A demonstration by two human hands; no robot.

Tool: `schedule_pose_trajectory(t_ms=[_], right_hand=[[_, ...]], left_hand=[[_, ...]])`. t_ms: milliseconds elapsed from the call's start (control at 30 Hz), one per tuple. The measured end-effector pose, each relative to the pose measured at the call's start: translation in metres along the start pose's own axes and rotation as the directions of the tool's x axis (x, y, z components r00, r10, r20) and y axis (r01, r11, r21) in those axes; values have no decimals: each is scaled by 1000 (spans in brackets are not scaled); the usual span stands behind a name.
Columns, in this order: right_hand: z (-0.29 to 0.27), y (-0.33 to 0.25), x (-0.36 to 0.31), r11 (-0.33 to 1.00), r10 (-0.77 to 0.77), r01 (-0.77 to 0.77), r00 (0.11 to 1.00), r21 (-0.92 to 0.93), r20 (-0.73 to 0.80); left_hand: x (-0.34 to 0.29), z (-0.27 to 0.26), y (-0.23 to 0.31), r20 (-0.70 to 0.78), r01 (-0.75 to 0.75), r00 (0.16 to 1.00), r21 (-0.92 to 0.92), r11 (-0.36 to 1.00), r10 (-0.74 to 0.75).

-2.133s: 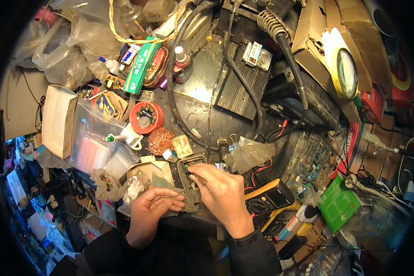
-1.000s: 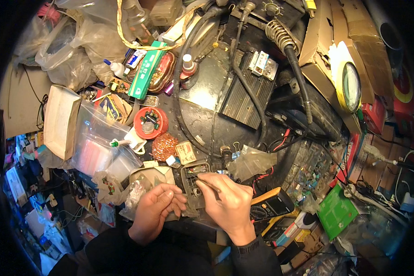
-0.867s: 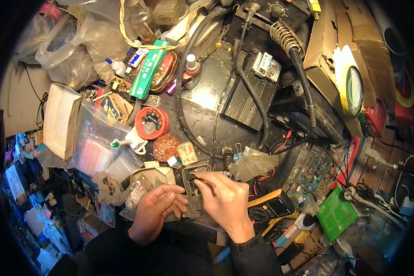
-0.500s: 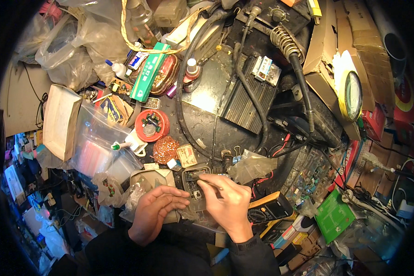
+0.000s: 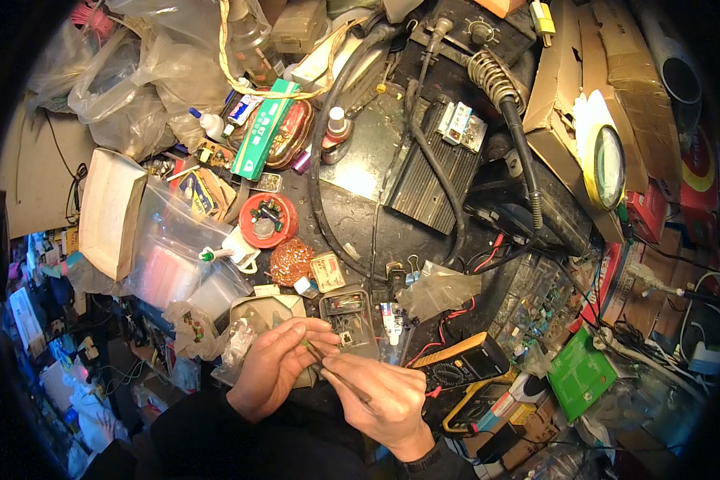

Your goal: The person works at a cluttered electronics workbench, handling a small black electronic component and a plastic bag. They open a drawer, select a screwdriver, and use it to manipulate the component. The person continues to adjust the component with the screwdriver while holding it in their other hand.

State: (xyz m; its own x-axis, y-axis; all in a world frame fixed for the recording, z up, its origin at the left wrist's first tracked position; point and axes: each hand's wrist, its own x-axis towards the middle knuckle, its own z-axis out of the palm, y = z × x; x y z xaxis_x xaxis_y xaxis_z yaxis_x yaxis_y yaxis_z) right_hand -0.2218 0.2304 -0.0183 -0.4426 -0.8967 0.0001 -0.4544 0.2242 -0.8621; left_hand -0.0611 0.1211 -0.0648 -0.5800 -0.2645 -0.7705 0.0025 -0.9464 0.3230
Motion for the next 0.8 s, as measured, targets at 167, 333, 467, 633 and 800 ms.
schedule_pose_trajectory(t_ms=[167,333,467,633,800], right_hand=[[-11,1,-5,998,55,-57,988,-9,-147],[0,31,12,982,39,-75,978,-170,-207],[7,44,18,978,136,-164,970,-131,-200],[12,51,20,980,166,-182,971,-80,-174],[10,54,17,978,179,-191,975,-84,-133]], left_hand=[[-3,-7,-2,-16,-56,998,94,994,58],[-2,-13,-3,-10,-102,995,132,986,104],[-2,-16,-3,-18,-113,993,154,982,117],[0,-17,-3,-24,-97,994,160,982,102],[1,-16,-2,-43,-67,996,171,983,75]])
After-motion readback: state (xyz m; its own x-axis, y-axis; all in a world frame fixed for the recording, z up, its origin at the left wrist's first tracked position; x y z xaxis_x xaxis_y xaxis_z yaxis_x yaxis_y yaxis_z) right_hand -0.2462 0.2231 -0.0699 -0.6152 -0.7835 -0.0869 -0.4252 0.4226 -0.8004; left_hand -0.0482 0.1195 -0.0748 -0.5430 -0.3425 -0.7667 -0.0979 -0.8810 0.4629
